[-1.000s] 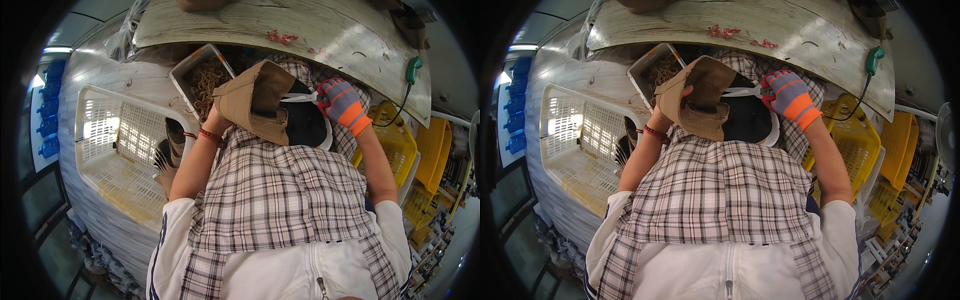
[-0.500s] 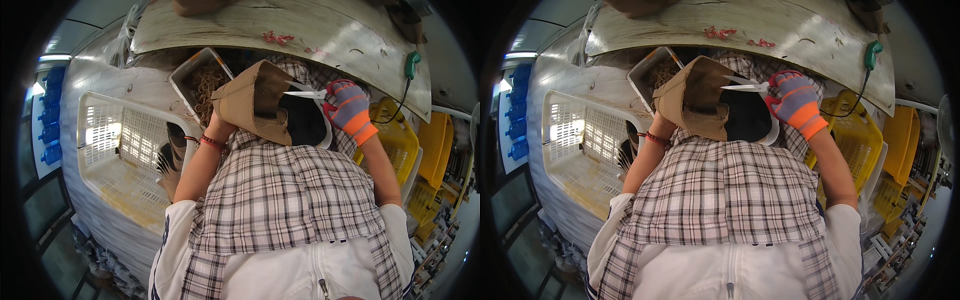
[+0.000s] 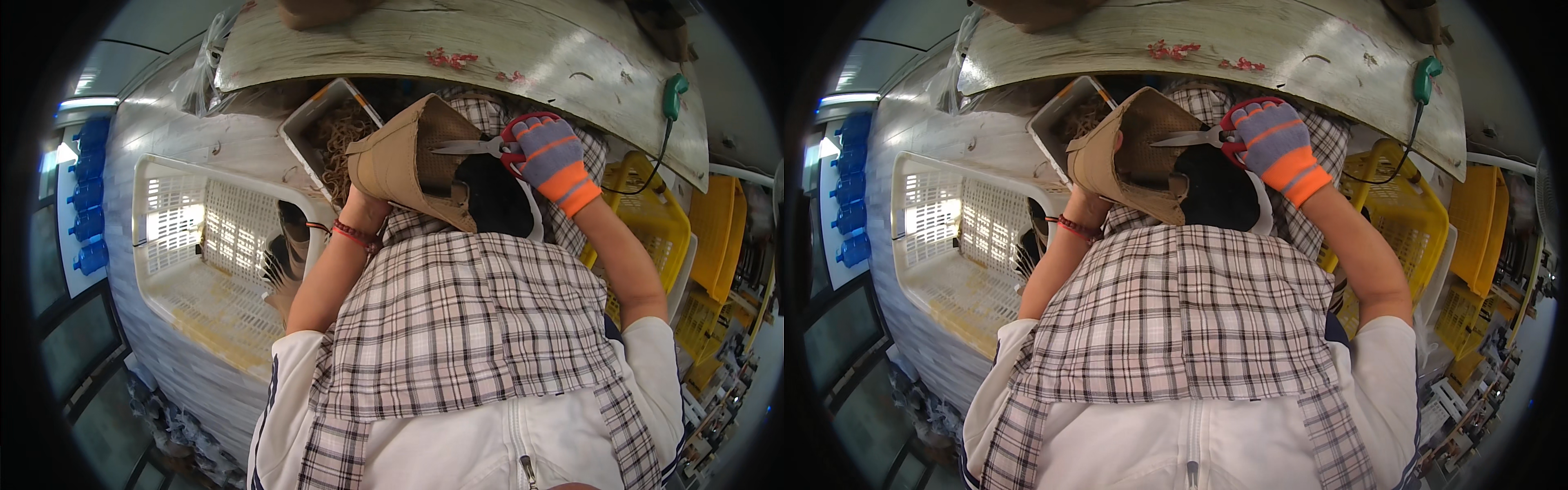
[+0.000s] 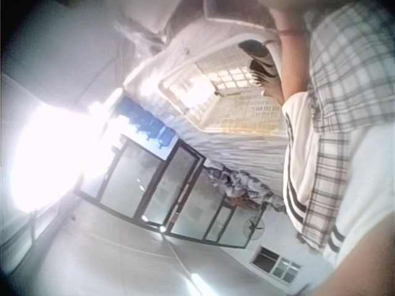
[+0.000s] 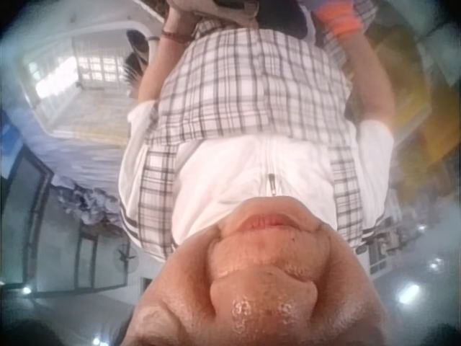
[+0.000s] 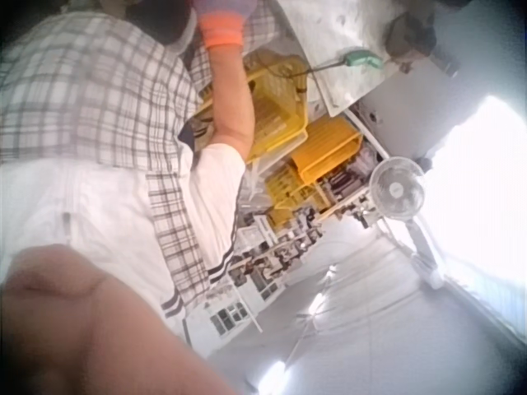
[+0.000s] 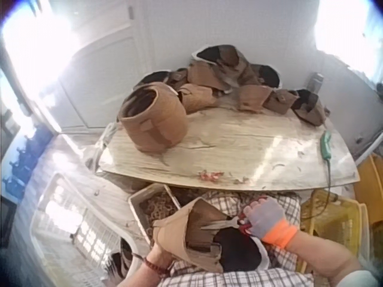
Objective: The person repeatedly picks up brown shoe uppers from a table and uses shears to trim the inner lining or edges. Trimmed pieces fall into a white basket below. The person handles each upper one at a time, rotates it as needed, and places it back on the table after trimming.
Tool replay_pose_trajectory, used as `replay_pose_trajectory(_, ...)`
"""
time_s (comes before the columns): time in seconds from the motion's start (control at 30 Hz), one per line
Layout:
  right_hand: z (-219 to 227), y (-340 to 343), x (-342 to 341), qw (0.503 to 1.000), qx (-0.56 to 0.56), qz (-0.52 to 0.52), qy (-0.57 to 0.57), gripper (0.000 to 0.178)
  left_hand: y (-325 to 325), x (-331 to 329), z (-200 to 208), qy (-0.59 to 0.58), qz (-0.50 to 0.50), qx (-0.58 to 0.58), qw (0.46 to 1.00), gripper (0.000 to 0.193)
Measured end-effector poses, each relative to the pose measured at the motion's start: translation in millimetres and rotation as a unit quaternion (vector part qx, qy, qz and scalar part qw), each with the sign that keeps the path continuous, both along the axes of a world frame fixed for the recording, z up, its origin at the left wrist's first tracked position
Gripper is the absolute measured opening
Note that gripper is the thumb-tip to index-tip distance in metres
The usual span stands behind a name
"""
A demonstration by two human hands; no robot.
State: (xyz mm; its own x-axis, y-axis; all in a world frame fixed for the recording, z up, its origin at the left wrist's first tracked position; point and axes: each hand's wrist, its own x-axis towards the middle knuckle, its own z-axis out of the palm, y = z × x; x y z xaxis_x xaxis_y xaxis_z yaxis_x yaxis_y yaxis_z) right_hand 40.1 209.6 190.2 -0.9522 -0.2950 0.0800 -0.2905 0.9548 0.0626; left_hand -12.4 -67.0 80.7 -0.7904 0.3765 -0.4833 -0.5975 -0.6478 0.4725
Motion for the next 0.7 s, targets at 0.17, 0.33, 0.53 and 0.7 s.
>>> replay_pose_trajectory(0.17,-4.5,5.9,5.1,0.999,0.030,-0.027,-0.021,0.028,1.9,0.2,3.1,0.044,-0.006,-0.023,0.999,0.037)
replay_pose_trajectory(0.33,-1.6,9.3,7.3,0.997,-0.020,-0.057,-0.054,0.030,3.8,-0.3,6.4,0.023,0.004,-0.025,0.999,0.036)
replay_pose_trajectory(0.53,-0.1,8.9,4.1,0.999,-0.001,-0.016,-0.029,0.032,3.9,-0.3,19.4,-0.004,-0.009,-0.032,0.999,0.037)
replay_pose_trajectory(0.7,-2.9,10.9,1.4,0.996,0.049,-0.045,-0.065,0.032,2.5,-1.2,10.5,-0.017,-0.007,-0.025,1.000,0.038)
